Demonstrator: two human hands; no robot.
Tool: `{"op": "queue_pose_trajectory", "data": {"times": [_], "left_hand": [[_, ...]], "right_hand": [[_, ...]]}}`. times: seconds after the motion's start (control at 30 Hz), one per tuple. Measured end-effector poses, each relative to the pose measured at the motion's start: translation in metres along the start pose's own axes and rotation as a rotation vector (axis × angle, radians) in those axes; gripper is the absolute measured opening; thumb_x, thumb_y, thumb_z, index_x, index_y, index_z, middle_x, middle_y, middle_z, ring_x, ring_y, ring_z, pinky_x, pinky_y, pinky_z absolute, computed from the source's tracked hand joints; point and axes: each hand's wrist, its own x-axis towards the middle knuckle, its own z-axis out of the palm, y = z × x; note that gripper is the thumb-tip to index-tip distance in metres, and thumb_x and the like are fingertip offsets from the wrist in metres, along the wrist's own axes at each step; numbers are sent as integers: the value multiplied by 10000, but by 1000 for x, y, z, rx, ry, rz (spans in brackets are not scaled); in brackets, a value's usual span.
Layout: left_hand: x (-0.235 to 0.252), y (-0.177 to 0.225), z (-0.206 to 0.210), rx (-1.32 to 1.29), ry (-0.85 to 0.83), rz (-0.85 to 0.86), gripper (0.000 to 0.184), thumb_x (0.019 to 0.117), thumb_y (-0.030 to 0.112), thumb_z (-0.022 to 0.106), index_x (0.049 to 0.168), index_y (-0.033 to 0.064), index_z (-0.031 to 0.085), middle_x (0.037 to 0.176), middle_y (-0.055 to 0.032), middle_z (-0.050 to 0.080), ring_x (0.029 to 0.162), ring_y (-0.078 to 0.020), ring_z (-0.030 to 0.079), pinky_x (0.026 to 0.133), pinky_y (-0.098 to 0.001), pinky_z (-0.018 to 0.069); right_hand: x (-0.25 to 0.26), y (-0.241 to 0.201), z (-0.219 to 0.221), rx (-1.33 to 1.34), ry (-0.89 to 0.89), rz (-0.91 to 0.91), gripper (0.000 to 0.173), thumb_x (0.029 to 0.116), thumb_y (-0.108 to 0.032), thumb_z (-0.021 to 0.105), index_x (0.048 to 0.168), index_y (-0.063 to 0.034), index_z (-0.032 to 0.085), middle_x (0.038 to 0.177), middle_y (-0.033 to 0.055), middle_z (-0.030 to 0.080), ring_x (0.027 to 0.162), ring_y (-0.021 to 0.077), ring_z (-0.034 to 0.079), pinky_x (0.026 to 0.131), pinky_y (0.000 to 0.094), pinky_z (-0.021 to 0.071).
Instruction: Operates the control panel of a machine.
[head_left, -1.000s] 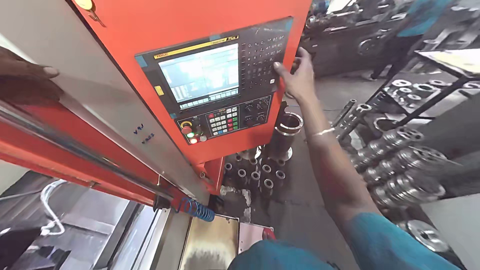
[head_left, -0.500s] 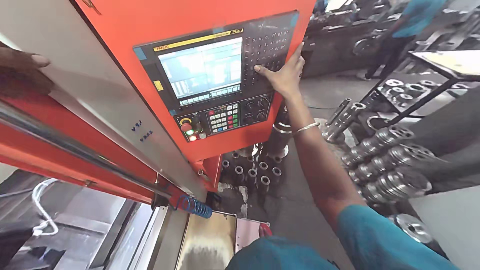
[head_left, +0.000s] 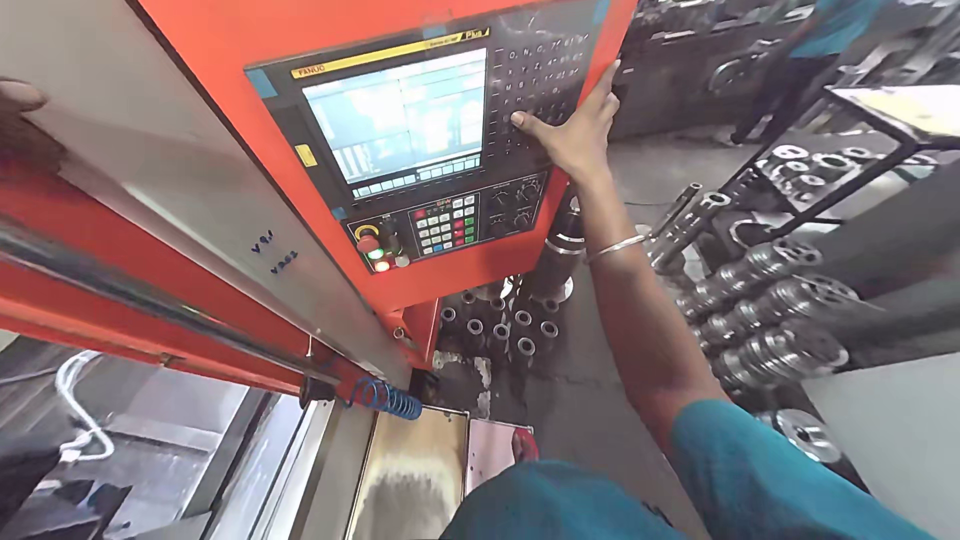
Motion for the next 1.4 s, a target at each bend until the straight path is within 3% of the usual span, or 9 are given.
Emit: {"op": "queue_pose_trajectory", "data": {"times": [0.17,0.33,0.47,0.53,0.73,0.87,1.07,1.23,1.4], "left_hand": [[3,-12,-2,-51,-27,43,17,1006,83,525,997,70,533,788,82,517,658,88,508,625,-96,454],[-8,10,2,72,11,29,148,1024,-22,471,1143,-92,522,946,-50,510,802,33,492,768,-117,426],[22,-28,-4,183,71,134,157,1072,98,444,998,-7,535,744,35,514,591,125,443,551,-29,377],[35,-46,-13,70,4,220,212,1067,47,413,1090,-108,556,859,-7,526,725,71,470,688,-85,413],[23,-32,-9,-6,26,131,92,1026,37,486,1059,-22,548,853,51,514,716,87,505,682,-88,454],[11,-21,-2,-201,77,218,151,928,-85,498,852,43,523,710,69,557,647,52,548,626,-119,481],[-2,40,-33,444,-95,81,109,945,104,611,992,21,559,783,6,551,640,31,543,560,-117,438],[18,114,-63,959,-823,-77,413,1019,444,572,953,50,678,789,-58,704,702,-64,692,596,-245,579],[-9,81,-46,512,-414,-20,276,924,111,685,1141,-3,558,900,-31,635,738,3,636,644,-161,542]], "right_hand": [[0,1,2,9,6,-5,1570,532,-845,794,1659,-102,-7,1610,280,279,1430,458,377,1093,633,400],[1,1,1,-2,-1,2,1579,524,-858,784,1660,-116,-24,1612,289,265,1420,472,379,1071,642,411],[1,2,1,-8,8,3,1584,513,-871,776,1661,-121,-17,1608,279,281,1413,475,386,1050,647,426],[0,2,0,7,-8,5,1564,536,-844,792,1661,-122,-21,1627,269,251,1431,470,367,1053,666,411],[1,2,0,36,-4,9,1553,537,-824,808,1664,-142,-14,1628,256,261,1417,460,389,1037,673,415],[-9,-9,-21,11,-145,52,1459,658,-734,818,1659,-132,-55,1658,247,207,1460,448,343,1088,645,389],[-43,5,-28,205,-138,-28,1297,796,-479,851,1659,-132,-52,1670,276,160,1488,466,291,1160,618,318],[-38,55,0,313,-150,-91,1319,788,-511,845,1655,-127,-73,1706,205,118,1536,380,258,1218,560,276],[-36,81,14,300,-171,-12,1294,760,-557,851,1664,-157,16,1666,236,240,1491,422,335,1174,623,327]]}}
